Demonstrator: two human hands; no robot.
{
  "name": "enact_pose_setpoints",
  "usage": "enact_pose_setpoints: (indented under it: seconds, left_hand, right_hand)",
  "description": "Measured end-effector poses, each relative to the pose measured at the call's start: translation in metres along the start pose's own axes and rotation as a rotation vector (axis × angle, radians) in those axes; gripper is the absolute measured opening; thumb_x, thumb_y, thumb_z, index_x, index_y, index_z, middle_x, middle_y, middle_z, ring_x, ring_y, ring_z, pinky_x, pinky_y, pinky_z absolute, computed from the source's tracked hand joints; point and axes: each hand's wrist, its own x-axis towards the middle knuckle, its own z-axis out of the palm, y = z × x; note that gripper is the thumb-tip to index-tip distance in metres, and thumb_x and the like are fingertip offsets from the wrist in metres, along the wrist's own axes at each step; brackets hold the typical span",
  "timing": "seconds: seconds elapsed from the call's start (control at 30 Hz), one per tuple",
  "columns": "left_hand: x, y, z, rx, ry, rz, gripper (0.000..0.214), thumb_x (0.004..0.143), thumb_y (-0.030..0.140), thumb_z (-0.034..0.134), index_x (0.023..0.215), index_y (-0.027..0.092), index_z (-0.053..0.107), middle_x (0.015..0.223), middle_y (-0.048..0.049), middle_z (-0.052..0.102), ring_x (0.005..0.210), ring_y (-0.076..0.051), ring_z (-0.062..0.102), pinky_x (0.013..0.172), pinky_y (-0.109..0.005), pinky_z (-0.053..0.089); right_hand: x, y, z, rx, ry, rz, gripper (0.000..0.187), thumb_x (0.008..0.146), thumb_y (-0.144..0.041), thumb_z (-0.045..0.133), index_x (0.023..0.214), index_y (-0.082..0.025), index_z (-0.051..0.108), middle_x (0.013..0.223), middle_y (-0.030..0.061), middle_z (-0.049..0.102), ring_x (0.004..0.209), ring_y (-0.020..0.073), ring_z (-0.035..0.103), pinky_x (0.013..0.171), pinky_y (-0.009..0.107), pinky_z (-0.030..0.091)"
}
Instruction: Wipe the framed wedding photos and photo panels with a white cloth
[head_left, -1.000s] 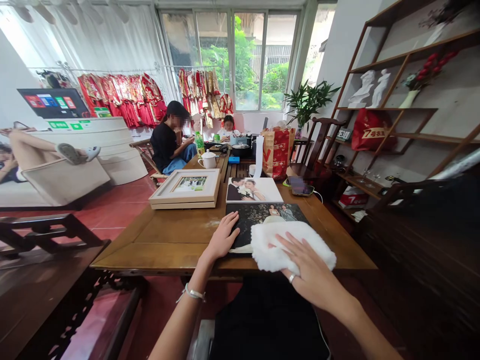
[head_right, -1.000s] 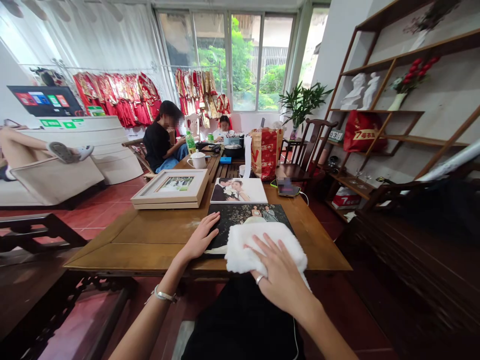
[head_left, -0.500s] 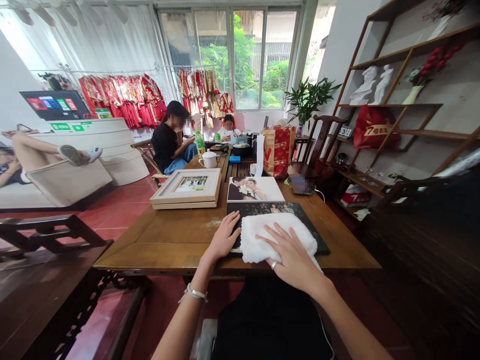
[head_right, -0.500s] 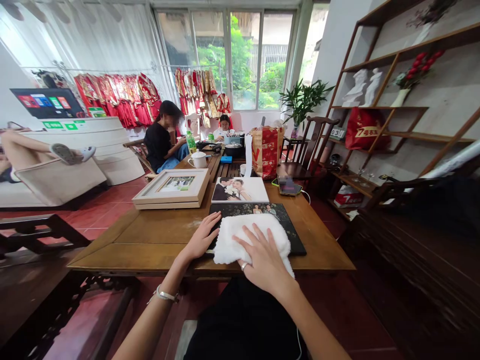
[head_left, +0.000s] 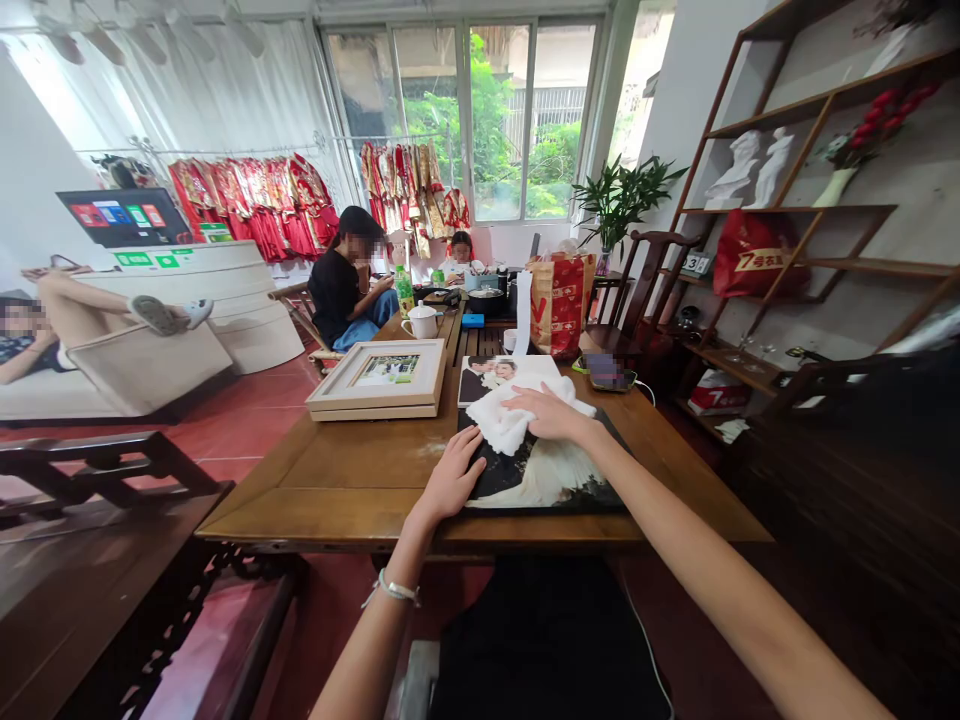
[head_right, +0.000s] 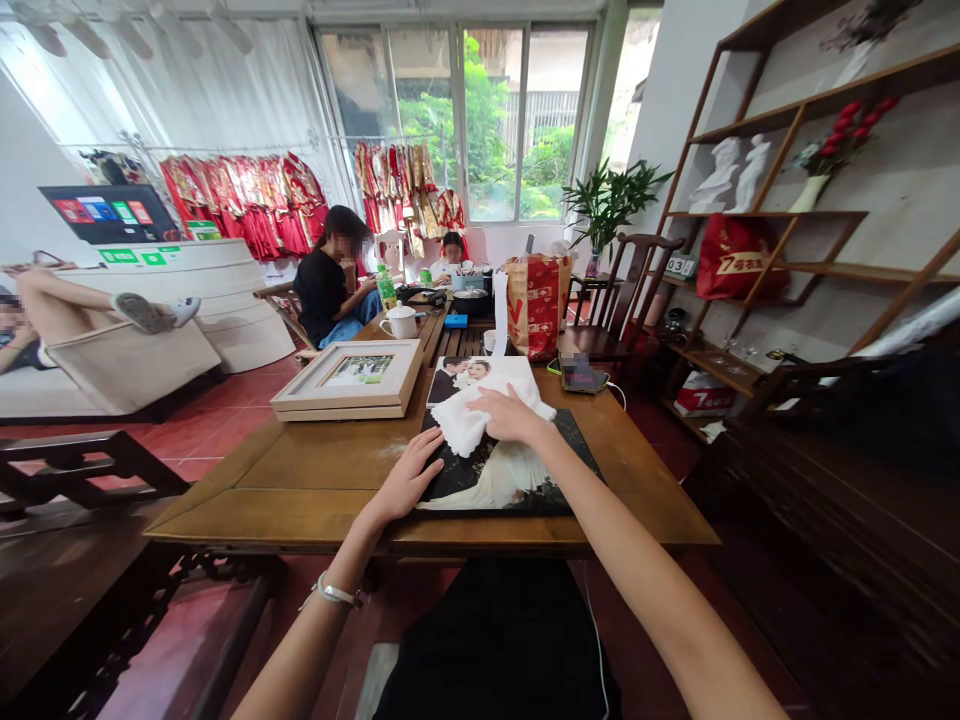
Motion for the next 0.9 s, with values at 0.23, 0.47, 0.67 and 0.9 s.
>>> enact_pose_setpoints:
  seconds: [0.23,0.47,0.67,0.9]
  left_hand:
    - [0.001,0.0,-0.002,0.015,-0.022,0.022,0.04,0.087,0.025,0.042,0.127,0.02,0.047,0.136,-0.0089,0.042,0.129,-0.023,0.032,0.109,-0.045,0.024]
    - [0.0,0.0,-0.001,-0.012,-0.019,0.007,0.043,0.088,0.025,0.042,0.13,0.018,0.043,0.141,-0.0085,0.037,0.132,-0.021,0.028,0.111,-0.043,0.021]
    - [0.0,0.0,-0.001,-0.015,-0.019,-0.003,0.043,0.088,0.025,0.042,0.13,0.018,0.044,0.14,-0.0088,0.038,0.132,-0.021,0.028,0.111,-0.044,0.021]
    - [0.001,0.002,-0.001,-0.002,-0.017,0.002,0.041,0.086,0.022,0.042,0.127,0.017,0.047,0.137,-0.0101,0.042,0.131,-0.023,0.029,0.11,-0.044,0.022]
  right_hand:
    - [0.004,-0.023,-0.004,-0.103,0.001,-0.064,0.059,0.065,-0.005,0.043,0.12,-0.022,0.055,0.13,0.0036,0.053,0.131,0.0227,0.03,0.107,0.051,0.011]
    - [-0.071,-0.029,0.01,-0.23,0.139,0.166,0.044,0.069,-0.012,0.047,0.112,-0.016,0.058,0.113,0.0126,0.061,0.11,0.029,0.048,0.102,0.047,0.022]
    - [-0.064,-0.008,0.008,-0.036,0.138,0.085,0.054,0.064,-0.01,0.044,0.117,-0.013,0.054,0.136,0.0118,0.044,0.128,0.0279,0.032,0.104,0.045,0.025]
    - [-0.003,-0.02,0.017,0.159,0.07,0.037,0.058,0.073,-0.017,0.041,0.131,-0.013,0.044,0.14,0.0101,0.04,0.134,0.0238,0.026,0.11,0.045,0.016]
